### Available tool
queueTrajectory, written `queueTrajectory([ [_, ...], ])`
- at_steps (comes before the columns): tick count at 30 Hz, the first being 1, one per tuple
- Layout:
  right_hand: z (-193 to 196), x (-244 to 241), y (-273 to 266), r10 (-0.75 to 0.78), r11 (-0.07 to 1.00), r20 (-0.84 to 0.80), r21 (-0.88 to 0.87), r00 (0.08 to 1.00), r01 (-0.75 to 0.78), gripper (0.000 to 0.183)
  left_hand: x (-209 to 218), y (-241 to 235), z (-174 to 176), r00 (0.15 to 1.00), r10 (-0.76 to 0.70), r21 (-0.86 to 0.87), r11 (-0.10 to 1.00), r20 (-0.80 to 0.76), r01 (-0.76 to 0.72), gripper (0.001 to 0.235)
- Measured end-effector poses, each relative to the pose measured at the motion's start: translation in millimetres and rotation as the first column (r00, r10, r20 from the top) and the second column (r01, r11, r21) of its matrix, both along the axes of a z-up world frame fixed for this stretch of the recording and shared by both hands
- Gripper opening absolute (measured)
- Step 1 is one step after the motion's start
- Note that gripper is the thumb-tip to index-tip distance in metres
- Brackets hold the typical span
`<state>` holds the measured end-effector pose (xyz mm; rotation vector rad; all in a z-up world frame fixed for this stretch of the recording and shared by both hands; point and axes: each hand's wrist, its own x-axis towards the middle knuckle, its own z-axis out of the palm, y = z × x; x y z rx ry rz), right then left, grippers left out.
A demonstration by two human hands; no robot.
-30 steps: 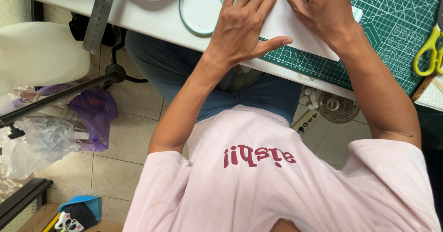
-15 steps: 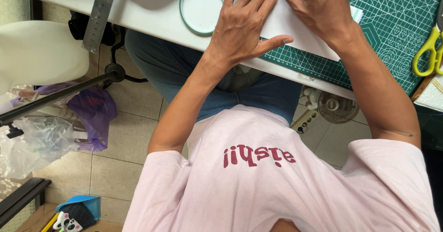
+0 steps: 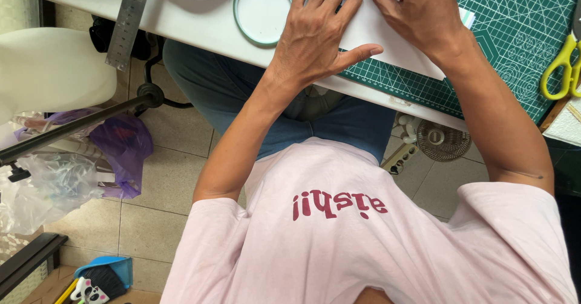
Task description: The person aligns several white paper strips on a green cutting mat, then applies green adhesive tape to the edges of the stack. They use yellow scissors to cut the tape and press it down, repeating the process on the opposite side. Finally, the person folds the taped paper stack in half.
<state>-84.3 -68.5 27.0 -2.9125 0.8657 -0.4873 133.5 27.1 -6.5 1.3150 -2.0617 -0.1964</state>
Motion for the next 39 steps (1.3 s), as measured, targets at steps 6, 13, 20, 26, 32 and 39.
queueTrajectory([
  [6, 8, 2, 2, 0.048, 0.998, -0.039, -0.037, 0.998, -0.050, 0.011, 0, 0, 0, 1.000, -0.002, 0.012, 1.000, -0.016, 0.003, 0.088],
  [13, 29, 15, 18, 0.050, 0.987, -0.142, -0.147, 0.989, -0.071, 0.035, 0, -1, -1, 1.000, -0.001, 0.003, 1.000, -0.013, 0.001, 0.088],
  [20, 37, 20, 34, 0.097, 0.972, -0.175, -0.194, 0.980, -0.131, 0.051, 1, 0, 0, 1.000, -0.004, -0.006, 1.000, 0.012, 0.004, 0.093],
  [26, 39, 18, 41, 0.093, 0.991, -0.147, -0.086, 0.985, -0.107, 0.048, 2, 1, 6, 1.000, -0.013, -0.021, 1.000, -0.005, 0.013, 0.094],
  [32, 33, -2, 32, -0.015, 0.990, -0.041, 0.143, 0.999, 0.021, 0.041, 3, 1, 13, 0.999, -0.037, 0.008, 0.999, 0.023, 0.037, 0.096],
  [39, 27, -76, 31, -0.278, 0.961, -0.054, -0.015, 0.959, 0.277, 0.008, 5, 0, 18, 0.999, -0.048, 0.017, 0.999, 0.021, 0.048, 0.093],
])
